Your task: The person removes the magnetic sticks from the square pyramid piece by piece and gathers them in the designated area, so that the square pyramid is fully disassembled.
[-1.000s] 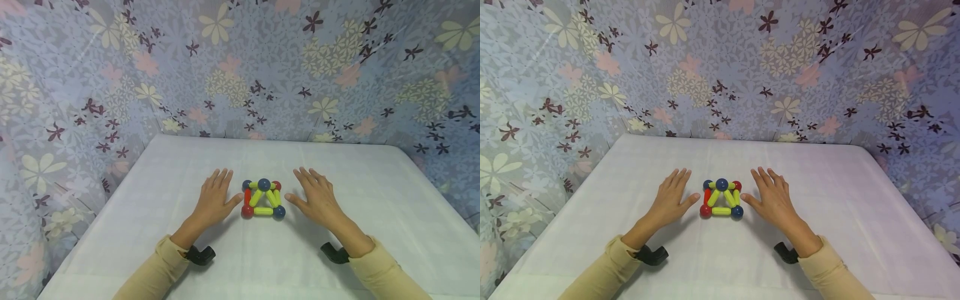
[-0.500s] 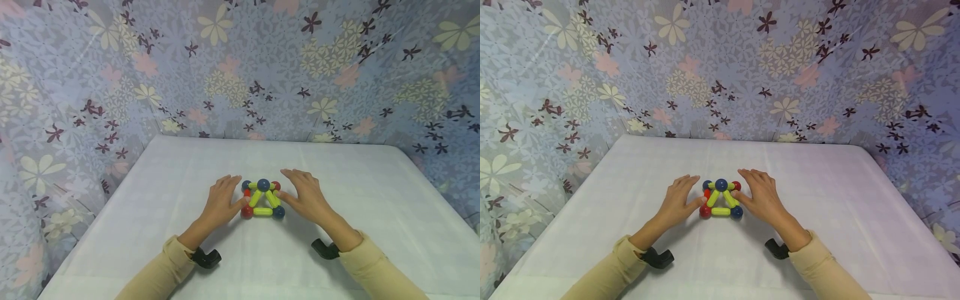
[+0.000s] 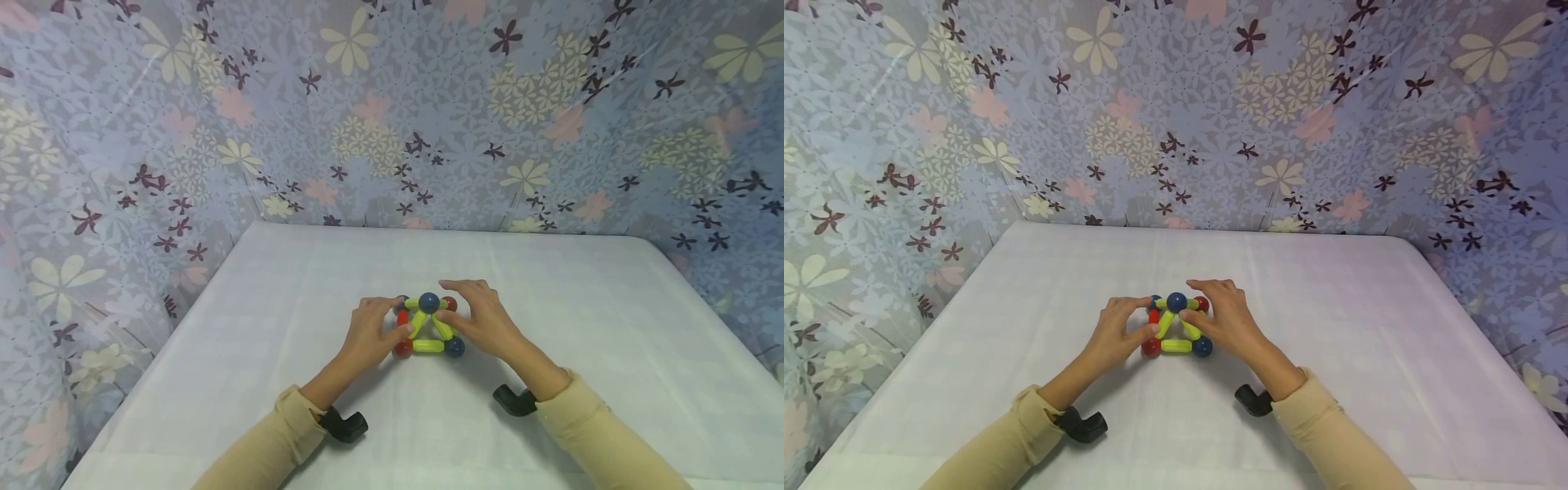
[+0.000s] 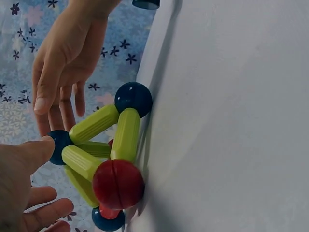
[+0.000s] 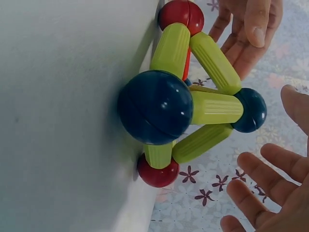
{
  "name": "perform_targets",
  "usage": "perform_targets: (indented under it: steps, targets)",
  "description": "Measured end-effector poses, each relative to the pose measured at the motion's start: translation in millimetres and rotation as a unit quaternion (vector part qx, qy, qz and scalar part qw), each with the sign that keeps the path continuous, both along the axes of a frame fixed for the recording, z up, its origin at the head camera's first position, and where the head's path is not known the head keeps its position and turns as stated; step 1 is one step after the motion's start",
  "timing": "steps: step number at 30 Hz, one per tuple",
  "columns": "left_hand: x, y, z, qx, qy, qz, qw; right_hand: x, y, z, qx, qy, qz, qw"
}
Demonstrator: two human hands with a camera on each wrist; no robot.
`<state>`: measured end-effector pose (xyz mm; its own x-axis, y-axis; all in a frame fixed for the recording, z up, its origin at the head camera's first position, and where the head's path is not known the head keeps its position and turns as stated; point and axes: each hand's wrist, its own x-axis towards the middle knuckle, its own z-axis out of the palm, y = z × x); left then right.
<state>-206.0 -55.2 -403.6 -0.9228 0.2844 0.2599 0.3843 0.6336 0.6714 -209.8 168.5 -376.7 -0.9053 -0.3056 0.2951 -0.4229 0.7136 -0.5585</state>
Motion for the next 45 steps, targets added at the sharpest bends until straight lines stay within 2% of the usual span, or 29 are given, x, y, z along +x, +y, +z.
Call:
perform_targets:
  steps: [8,12,19,29,38,45]
  targets:
    - [-1.7,4.5,-4.7,0.047,-0.035,0.006,0.9983,-6.1,-6,-2.1,-0.028,-0.029,0.010,0.9992]
    - [-3.4,7.4,-8.0,0.054,-0.056,0.012,0.9969,-9.9,-10,-3.7,-0.031,-0.035,0.014,0.9988]
    - [-5.6,12.0,-13.6,0.053,-0.053,0.011,0.9971,-14.4,-12,-5.6,-0.028,-0.038,0.019,0.9987]
    - [-6.6,18.1,-16.2,0.059,-0.054,0.011,0.9967,-17.9,-13,-7.5,-0.018,-0.037,0.022,0.9989]
    - [-6.2,21.6,-18.6,0.062,-0.033,0.003,0.9975,-15.1,-10,-7.9,-0.016,-0.034,0.023,0.9990]
    - [-1.7,25.1,-17.1,0.061,-0.040,-0.005,0.9973,-9.6,-4,-9.5,-0.013,-0.025,0.024,0.9993]
